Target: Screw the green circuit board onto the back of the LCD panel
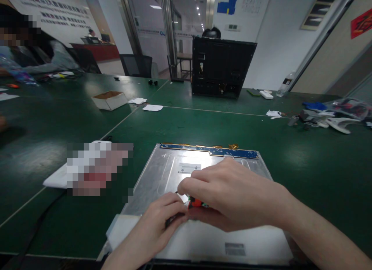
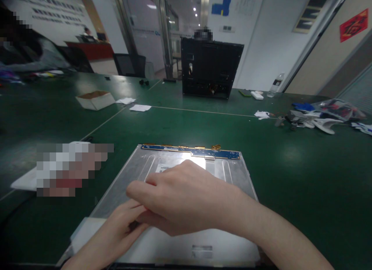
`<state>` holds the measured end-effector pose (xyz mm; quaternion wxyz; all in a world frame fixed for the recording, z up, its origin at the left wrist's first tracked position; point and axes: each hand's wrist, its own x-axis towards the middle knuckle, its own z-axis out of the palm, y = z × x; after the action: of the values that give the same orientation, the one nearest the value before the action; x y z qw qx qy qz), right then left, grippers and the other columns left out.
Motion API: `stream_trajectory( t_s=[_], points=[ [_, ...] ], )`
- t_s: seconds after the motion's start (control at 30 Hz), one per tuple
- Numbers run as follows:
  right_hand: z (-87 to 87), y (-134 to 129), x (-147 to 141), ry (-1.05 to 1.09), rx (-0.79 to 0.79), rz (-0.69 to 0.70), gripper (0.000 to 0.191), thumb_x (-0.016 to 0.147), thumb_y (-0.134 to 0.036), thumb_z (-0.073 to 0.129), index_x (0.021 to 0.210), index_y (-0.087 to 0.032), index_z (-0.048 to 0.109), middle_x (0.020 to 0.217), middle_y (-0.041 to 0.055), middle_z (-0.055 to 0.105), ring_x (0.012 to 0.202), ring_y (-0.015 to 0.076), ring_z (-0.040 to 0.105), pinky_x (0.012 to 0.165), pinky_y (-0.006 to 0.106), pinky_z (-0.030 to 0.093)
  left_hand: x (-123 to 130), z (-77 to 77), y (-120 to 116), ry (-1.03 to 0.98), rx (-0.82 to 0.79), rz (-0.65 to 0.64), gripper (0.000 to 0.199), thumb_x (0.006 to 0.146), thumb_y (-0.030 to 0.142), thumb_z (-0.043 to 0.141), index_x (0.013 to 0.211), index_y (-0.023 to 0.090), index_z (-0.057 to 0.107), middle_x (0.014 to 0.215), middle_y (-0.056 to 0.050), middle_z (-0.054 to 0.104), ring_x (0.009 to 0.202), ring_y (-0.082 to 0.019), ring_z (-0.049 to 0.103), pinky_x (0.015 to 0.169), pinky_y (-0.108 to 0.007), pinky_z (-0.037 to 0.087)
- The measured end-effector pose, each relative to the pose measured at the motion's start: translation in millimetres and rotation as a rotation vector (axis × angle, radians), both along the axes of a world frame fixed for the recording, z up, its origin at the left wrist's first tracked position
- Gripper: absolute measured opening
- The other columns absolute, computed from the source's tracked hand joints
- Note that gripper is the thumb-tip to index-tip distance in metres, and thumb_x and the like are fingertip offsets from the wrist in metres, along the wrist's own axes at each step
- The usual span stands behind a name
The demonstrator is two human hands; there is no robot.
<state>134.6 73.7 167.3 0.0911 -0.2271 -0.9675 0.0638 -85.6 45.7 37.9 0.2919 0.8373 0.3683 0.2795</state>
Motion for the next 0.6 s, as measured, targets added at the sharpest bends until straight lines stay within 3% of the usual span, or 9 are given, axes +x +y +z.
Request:
stream_trajectory(
  t_s=[0.3, 0.6],
  points=[
    [2.5, -2.0, 2.5, 0.004, -0.040, 0.007, 0.012, 0.089, -0.024, 0.051, 0.100, -0.018, 0.053, 0.087, -0.0005, 0.061, 0.065, 0.0126, 0.044, 0.052, 0.030, 0.024, 0.9, 4.2, 0.1, -0.009, -0.003, -0.006, 0.020, 0.089, 0.010, 0.053, 0.089, 0.023, 0.069, 0.090, -0.001, 0.069, 0.083, -0.017, 0.065, 0.074, -0.024, 0.050],
    [0.6, -1.8, 0.0, -0.006, -0.003, -0.014, 0.011, 0.095, -0.027, 0.047, 0.097, -0.019, 0.053, 0.083, -0.0008, 0.062, 0.063, 0.0125, 0.046, 0.052, 0.031, 0.024, 0.0, 5.7, -1.9, 0.016, -0.018, 0.004, 0.025, 0.089, 0.008, 0.052, 0.096, 0.024, 0.070, 0.094, -0.001, 0.069, 0.085, -0.017, 0.064, 0.074, -0.024, 0.050]
  ],
)
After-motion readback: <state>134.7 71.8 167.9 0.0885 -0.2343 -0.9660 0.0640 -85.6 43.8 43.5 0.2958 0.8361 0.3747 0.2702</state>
